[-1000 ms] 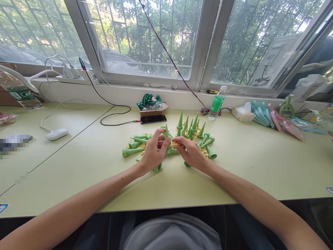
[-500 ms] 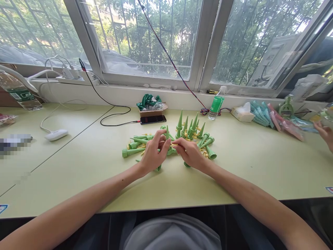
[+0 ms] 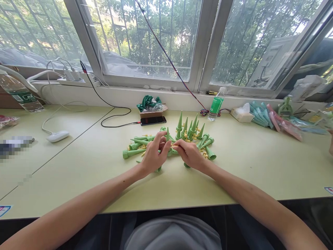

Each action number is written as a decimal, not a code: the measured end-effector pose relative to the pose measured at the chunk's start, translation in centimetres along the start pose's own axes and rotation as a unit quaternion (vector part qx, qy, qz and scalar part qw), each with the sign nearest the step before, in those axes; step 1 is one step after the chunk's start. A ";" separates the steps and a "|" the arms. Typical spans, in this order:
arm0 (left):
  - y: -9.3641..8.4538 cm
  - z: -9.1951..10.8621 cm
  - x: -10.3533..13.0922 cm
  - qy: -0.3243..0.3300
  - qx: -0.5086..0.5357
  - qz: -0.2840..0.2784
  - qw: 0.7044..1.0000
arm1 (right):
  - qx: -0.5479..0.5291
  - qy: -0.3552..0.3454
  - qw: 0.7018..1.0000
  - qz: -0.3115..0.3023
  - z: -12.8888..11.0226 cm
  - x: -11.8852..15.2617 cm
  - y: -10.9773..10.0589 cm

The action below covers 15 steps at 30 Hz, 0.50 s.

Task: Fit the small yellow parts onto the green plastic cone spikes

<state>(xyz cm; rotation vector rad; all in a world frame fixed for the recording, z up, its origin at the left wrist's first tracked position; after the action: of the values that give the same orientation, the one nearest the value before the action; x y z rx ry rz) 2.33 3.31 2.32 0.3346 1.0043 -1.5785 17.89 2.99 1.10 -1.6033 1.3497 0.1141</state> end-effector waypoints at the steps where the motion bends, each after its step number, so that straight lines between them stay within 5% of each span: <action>1: 0.0 0.0 0.0 0.003 0.001 0.001 1.000 | 0.000 -0.001 1.000 -0.001 0.0 0.0 0.0; 15: 0.1 0.0 0.0 0.014 0.002 0.000 1.000 | -0.004 -0.003 1.000 -0.012 0.1 0.0 0.0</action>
<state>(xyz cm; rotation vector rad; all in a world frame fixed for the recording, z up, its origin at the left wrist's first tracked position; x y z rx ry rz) 2.39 3.31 2.31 0.3606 1.0216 -1.5794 17.88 3.07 1.07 -1.6240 1.3266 0.1112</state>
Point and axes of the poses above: each hand's wrist, its own x-axis away from the middle knuckle, its own y-axis out of the palm, z = x × y, the point moved 4 cm from there along -x, towards the middle knuckle, and after that the axes turned 3 degrees about y, right-handed, at the moved point
